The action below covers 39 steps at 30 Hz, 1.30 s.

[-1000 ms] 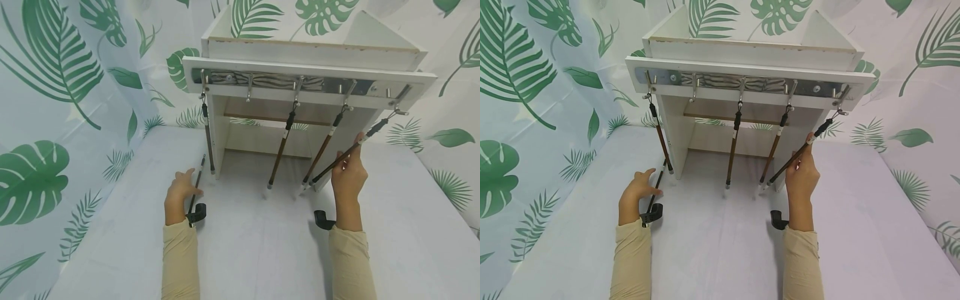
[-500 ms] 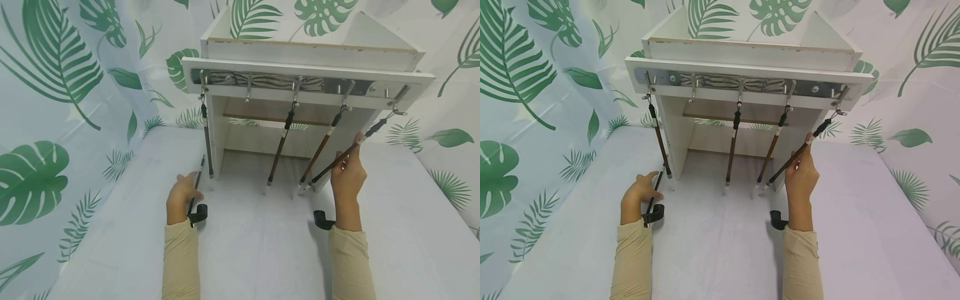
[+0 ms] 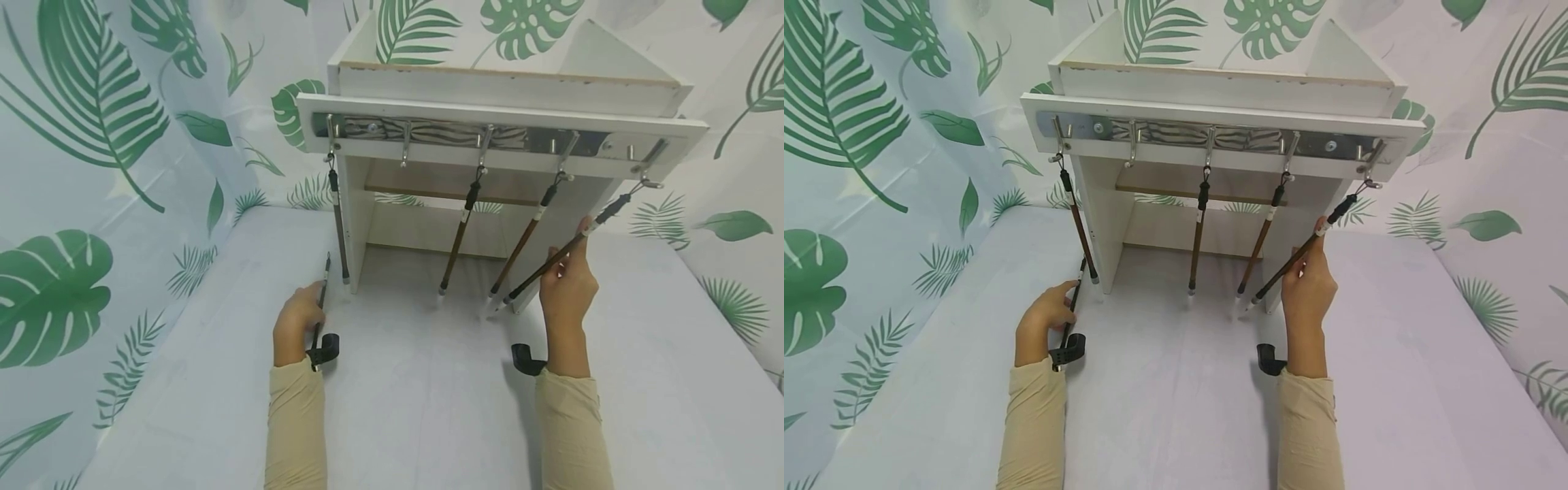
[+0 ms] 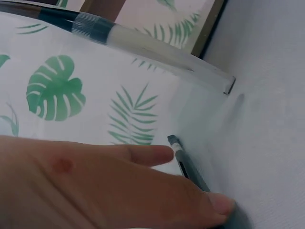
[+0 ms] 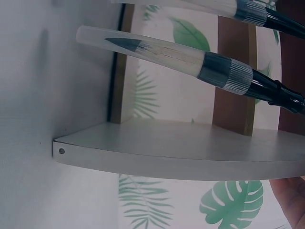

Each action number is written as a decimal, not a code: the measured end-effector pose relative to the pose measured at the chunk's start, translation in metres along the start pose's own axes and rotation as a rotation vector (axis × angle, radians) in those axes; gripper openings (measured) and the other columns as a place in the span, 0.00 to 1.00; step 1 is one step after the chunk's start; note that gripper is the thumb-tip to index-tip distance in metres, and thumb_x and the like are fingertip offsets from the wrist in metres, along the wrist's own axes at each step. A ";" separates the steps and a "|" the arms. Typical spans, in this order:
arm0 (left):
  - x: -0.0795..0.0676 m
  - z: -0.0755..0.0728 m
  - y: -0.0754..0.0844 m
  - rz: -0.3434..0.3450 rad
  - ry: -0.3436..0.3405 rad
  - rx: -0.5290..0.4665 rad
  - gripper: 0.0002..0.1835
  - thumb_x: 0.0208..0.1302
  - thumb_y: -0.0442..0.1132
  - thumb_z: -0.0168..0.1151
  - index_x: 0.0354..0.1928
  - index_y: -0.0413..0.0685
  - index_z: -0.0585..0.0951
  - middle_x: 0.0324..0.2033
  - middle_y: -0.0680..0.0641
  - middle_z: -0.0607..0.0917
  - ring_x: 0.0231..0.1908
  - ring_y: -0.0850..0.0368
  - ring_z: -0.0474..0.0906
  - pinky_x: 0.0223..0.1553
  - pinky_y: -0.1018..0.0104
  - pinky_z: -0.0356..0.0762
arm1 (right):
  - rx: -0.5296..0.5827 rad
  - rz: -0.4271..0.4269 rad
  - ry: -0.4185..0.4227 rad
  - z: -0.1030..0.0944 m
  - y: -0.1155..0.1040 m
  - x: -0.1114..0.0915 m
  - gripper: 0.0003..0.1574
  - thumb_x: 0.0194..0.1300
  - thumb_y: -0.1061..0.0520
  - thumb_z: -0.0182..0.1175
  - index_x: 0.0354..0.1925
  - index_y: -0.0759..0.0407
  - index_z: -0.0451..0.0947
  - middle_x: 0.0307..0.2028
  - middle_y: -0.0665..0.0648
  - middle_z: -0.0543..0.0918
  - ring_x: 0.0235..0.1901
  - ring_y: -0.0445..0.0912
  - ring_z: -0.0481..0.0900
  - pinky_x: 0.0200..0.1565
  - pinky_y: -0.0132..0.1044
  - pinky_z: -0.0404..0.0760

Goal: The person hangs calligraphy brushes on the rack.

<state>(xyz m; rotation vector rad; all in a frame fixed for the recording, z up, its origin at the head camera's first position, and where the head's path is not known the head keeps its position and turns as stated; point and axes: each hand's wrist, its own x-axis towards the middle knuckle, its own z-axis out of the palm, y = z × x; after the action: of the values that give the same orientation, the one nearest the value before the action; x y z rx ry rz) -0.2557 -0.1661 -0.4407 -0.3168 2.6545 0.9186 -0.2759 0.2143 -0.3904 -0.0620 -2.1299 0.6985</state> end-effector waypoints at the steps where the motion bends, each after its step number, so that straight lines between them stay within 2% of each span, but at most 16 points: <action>1: 0.000 -0.001 0.000 0.004 0.006 -0.004 0.40 0.49 0.25 0.58 0.67 0.49 0.61 0.48 0.37 0.76 0.42 0.47 0.74 0.32 0.62 0.77 | 0.003 0.005 0.000 0.000 -0.001 0.000 0.34 0.66 0.62 0.49 0.68 0.52 0.54 0.43 0.70 0.80 0.37 0.65 0.81 0.36 0.54 0.81; 6: -0.011 -0.019 0.004 0.072 0.095 -0.067 0.38 0.56 0.29 0.56 0.69 0.50 0.56 0.54 0.36 0.73 0.49 0.42 0.73 0.42 0.53 0.78 | 0.019 -0.010 0.001 0.001 -0.002 0.001 0.34 0.66 0.63 0.50 0.68 0.53 0.55 0.43 0.71 0.80 0.37 0.65 0.81 0.35 0.54 0.81; 10: -0.027 -0.037 0.011 0.155 0.206 -0.150 0.38 0.56 0.29 0.53 0.69 0.51 0.54 0.54 0.36 0.70 0.48 0.41 0.75 0.42 0.52 0.78 | 0.016 -0.012 0.013 0.001 -0.001 0.004 0.34 0.66 0.63 0.49 0.68 0.53 0.54 0.43 0.70 0.80 0.36 0.65 0.81 0.35 0.54 0.81; 15: -0.044 -0.051 0.018 0.240 0.320 -0.225 0.38 0.57 0.28 0.50 0.70 0.57 0.53 0.52 0.38 0.68 0.46 0.45 0.76 0.39 0.55 0.78 | 0.001 0.007 0.005 -0.001 0.001 0.004 0.35 0.66 0.63 0.49 0.69 0.51 0.53 0.45 0.70 0.80 0.37 0.65 0.81 0.35 0.55 0.81; 22: -0.060 -0.059 0.027 0.401 0.467 -0.275 0.37 0.57 0.26 0.49 0.69 0.58 0.56 0.50 0.39 0.69 0.44 0.45 0.75 0.37 0.55 0.78 | 0.006 0.029 0.008 -0.003 0.002 0.003 0.36 0.66 0.63 0.49 0.69 0.49 0.53 0.46 0.69 0.80 0.38 0.65 0.81 0.36 0.54 0.81; 26: -0.071 -0.060 0.028 0.478 0.565 -0.350 0.36 0.57 0.25 0.48 0.68 0.58 0.59 0.48 0.38 0.70 0.43 0.46 0.75 0.39 0.55 0.79 | 0.019 0.032 -0.019 -0.001 -0.002 0.002 0.35 0.66 0.63 0.49 0.69 0.50 0.53 0.47 0.69 0.79 0.39 0.65 0.80 0.37 0.54 0.81; 29: -0.079 -0.059 0.030 0.552 0.619 -0.404 0.36 0.57 0.25 0.49 0.67 0.60 0.61 0.48 0.39 0.71 0.43 0.50 0.74 0.40 0.60 0.79 | 0.013 0.027 -0.031 0.001 -0.003 0.001 0.35 0.67 0.62 0.48 0.69 0.51 0.52 0.47 0.69 0.79 0.39 0.65 0.80 0.37 0.54 0.81; 32: -0.089 -0.056 0.035 0.641 0.650 -0.424 0.35 0.56 0.24 0.50 0.66 0.58 0.62 0.47 0.40 0.72 0.43 0.52 0.74 0.40 0.70 0.78 | 0.006 0.016 -0.026 0.001 -0.003 -0.002 0.35 0.67 0.63 0.49 0.69 0.51 0.53 0.45 0.70 0.80 0.38 0.65 0.81 0.36 0.54 0.81; 34: -0.094 -0.055 0.040 0.711 0.654 -0.426 0.35 0.55 0.23 0.51 0.66 0.54 0.63 0.46 0.40 0.73 0.43 0.53 0.74 0.40 0.72 0.78 | 0.002 0.007 -0.022 0.000 -0.003 -0.002 0.35 0.66 0.63 0.49 0.69 0.52 0.53 0.45 0.70 0.80 0.37 0.65 0.80 0.35 0.55 0.81; 37: -0.098 -0.053 0.048 0.816 0.632 -0.413 0.35 0.54 0.22 0.52 0.66 0.50 0.63 0.45 0.40 0.73 0.42 0.53 0.75 0.39 0.66 0.82 | 0.002 0.008 -0.019 0.000 -0.002 -0.002 0.35 0.67 0.63 0.49 0.69 0.50 0.53 0.45 0.70 0.79 0.37 0.65 0.80 0.35 0.55 0.81; 39: -0.099 -0.052 0.053 0.862 0.594 -0.399 0.35 0.54 0.22 0.53 0.65 0.49 0.63 0.45 0.40 0.73 0.42 0.53 0.76 0.38 0.60 0.83 | 0.002 0.013 -0.016 -0.001 -0.001 -0.002 0.35 0.67 0.62 0.48 0.69 0.50 0.52 0.45 0.70 0.80 0.37 0.65 0.80 0.35 0.55 0.81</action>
<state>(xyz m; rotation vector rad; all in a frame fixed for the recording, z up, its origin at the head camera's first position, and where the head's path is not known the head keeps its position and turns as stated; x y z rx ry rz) -0.1918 -0.1475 -0.3368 0.6383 3.1479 1.8569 -0.2740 0.2136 -0.3907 -0.0700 -2.1455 0.7111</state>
